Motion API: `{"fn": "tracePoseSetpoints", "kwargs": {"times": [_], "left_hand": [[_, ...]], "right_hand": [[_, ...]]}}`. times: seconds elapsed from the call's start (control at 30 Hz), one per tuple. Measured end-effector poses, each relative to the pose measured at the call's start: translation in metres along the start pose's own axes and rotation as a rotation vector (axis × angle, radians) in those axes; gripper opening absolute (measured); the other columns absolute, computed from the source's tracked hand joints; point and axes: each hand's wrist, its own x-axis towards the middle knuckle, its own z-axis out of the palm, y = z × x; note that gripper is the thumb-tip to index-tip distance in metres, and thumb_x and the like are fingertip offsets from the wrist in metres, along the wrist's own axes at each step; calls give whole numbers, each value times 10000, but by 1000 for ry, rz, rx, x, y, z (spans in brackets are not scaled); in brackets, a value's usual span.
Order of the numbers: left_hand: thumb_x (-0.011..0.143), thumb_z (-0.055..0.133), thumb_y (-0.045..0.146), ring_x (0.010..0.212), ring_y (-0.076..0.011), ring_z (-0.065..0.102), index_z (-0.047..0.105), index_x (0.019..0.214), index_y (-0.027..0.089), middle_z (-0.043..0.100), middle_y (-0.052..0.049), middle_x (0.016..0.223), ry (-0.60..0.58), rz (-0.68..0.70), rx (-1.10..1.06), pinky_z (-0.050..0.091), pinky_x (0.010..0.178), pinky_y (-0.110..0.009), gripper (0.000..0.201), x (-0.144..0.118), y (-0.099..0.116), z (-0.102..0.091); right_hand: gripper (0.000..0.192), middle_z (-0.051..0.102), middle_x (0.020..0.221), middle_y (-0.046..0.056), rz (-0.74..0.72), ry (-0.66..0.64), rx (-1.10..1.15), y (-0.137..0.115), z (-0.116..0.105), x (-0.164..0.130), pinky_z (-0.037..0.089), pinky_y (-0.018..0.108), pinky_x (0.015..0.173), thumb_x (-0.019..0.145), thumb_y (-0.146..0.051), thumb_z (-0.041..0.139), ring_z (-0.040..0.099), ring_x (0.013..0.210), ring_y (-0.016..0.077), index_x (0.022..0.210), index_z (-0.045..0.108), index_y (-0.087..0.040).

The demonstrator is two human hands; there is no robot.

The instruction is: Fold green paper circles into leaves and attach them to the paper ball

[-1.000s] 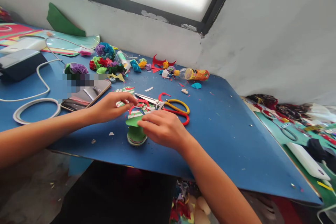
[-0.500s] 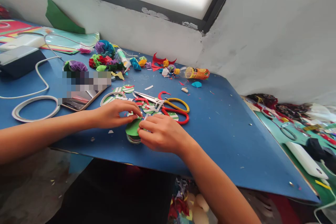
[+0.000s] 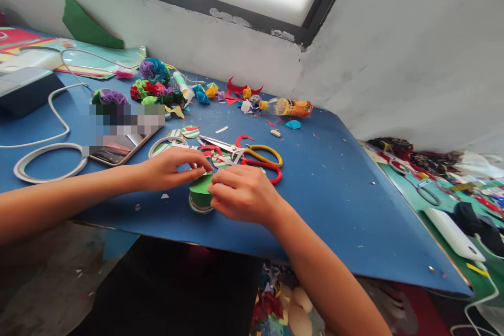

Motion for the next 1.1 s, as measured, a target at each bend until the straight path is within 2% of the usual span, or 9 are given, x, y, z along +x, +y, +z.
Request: {"fn": "tracePoseSetpoints", "kwargs": {"times": [0.13,0.4,0.6,0.77,0.9,1.0,1.1], "left_hand": [[870,446,253,764,-100,582,606,953,155,652,-38,867,43,-7,-33,438,693,-204,205,1,1,-1],[863,386,186,788,-97,585,596,963,149,649,-29,869,47,-87,-121,462,712,-193,235,1,7,-4],[827,388,131,748,-87,592,592,981,157,655,-13,866,72,-134,-157,473,696,-190,256,1,7,-3],[823,402,141,764,-99,598,595,984,155,661,-19,874,96,-139,-105,468,678,-198,252,1,6,-3],[833,465,224,795,-113,593,587,1008,165,653,-35,919,15,-95,-40,462,691,-217,221,0,4,-3],[805,543,287,833,-125,585,591,1019,177,638,-44,975,-64,-65,-77,465,722,-236,246,1,7,0],[777,583,280,749,-100,583,612,981,165,649,-33,910,-80,-181,-255,473,654,-207,236,5,6,7]], "right_hand": [[90,664,718,6,69,80,65,-1,3,0,490,235,584,719,-115,563,603,620,105,744,586,-198],[131,661,766,22,321,240,230,-3,6,3,518,240,619,706,-100,564,627,669,116,756,625,-204],[131,645,756,24,392,260,251,-3,7,5,518,256,614,711,-91,577,616,664,120,761,629,-200],[139,635,739,23,466,359,201,-1,3,5,514,263,596,697,-77,580,606,671,130,746,622,-201],[151,632,748,21,554,439,229,1,1,4,518,266,572,692,-74,582,607,677,134,747,621,-209],[160,631,752,19,560,451,253,2,1,3,517,268,574,691,-69,585,607,684,138,756,620,-211],[165,620,753,22,500,446,280,2,2,2,514,275,601,690,-60,584,603,685,136,762,619,-204]]}}
